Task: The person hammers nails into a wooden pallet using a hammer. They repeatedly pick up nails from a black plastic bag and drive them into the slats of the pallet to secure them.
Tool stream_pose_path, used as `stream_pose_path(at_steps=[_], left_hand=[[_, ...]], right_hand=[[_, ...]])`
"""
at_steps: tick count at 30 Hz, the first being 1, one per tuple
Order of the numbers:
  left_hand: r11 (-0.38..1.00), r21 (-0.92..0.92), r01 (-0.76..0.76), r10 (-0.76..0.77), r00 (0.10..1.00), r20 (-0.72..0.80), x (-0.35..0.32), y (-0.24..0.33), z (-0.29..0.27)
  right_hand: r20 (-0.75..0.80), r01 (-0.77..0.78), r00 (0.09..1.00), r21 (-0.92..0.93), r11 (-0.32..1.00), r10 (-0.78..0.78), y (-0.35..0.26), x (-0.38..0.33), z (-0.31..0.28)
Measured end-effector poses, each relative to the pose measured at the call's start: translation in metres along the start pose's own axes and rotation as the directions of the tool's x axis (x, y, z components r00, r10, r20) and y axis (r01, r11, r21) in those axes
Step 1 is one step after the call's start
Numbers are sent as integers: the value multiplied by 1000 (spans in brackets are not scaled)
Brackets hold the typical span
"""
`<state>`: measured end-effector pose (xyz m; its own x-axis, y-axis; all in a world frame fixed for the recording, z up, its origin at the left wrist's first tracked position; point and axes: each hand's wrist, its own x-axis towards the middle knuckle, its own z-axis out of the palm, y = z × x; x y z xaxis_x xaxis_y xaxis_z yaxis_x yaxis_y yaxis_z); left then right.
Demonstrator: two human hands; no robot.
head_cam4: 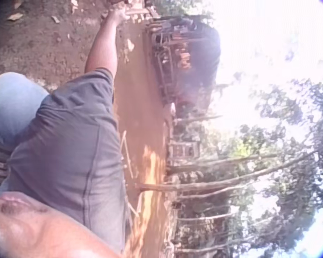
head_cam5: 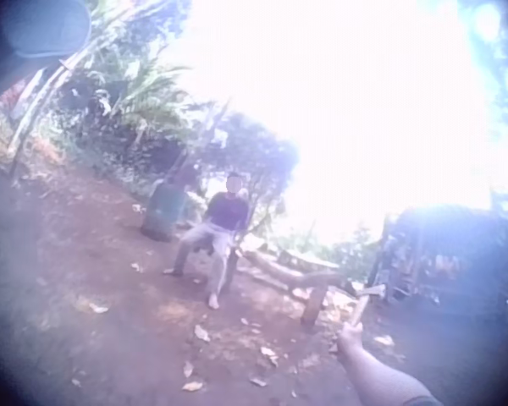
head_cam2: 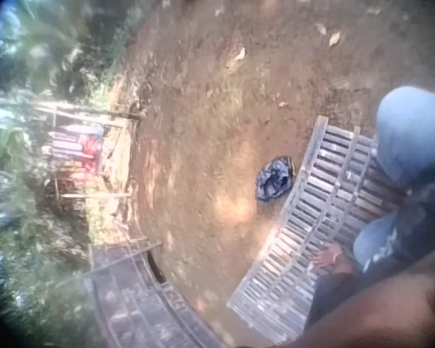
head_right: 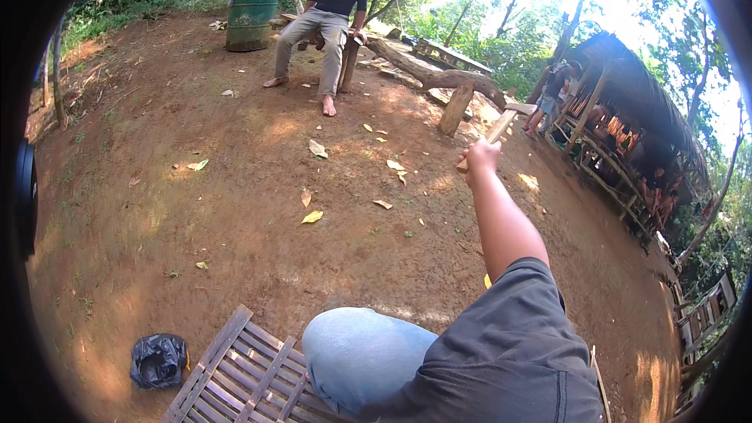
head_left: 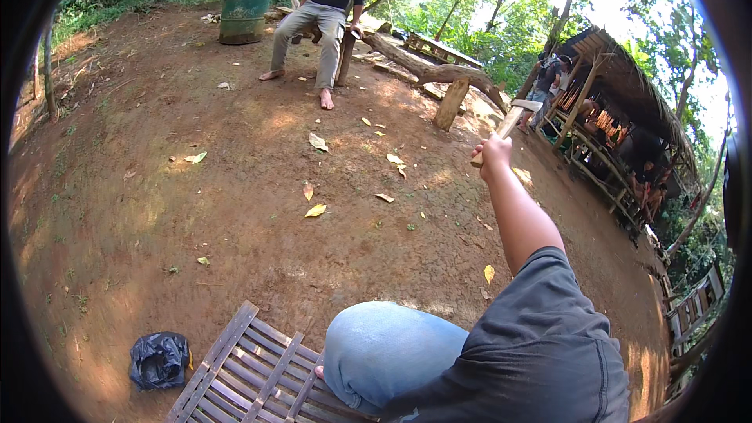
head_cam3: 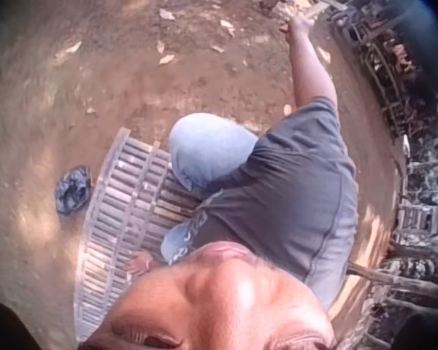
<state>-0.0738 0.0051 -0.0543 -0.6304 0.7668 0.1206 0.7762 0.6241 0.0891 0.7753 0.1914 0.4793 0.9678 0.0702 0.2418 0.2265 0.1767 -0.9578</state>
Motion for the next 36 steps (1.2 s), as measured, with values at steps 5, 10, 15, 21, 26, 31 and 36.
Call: stream_pose_path(at_steps=[5,10,15,21,26,31,36], left_hand=[[987,111,118,-124,991,53,8,5,-15],[991,118,64,-110,894,435,34,1,-12],[948,-318,-7,199,793,576,26,-41,-86],[945,-119,-305,268,514,815,-92,-14,-203],[955,-102,-277,229,476,849,-106,32,-246],[853,18,-522,159,292,943,-79,62,-255],[939,-14,-344,21,16,1000,-46,78,-262]], right_hand=[[119,36,992,31,999,-40,10,-16,12],[447,-195,883,75,978,142,70,-178,60],[775,-703,143,-358,614,616,20,-344,106],[597,-393,-669,-790,470,444,-5,-460,54],[373,-140,-858,-832,537,354,4,-487,51],[259,-110,-882,-925,363,393,-14,-477,64],[505,-326,-701,-855,403,504,-24,-433,83]])
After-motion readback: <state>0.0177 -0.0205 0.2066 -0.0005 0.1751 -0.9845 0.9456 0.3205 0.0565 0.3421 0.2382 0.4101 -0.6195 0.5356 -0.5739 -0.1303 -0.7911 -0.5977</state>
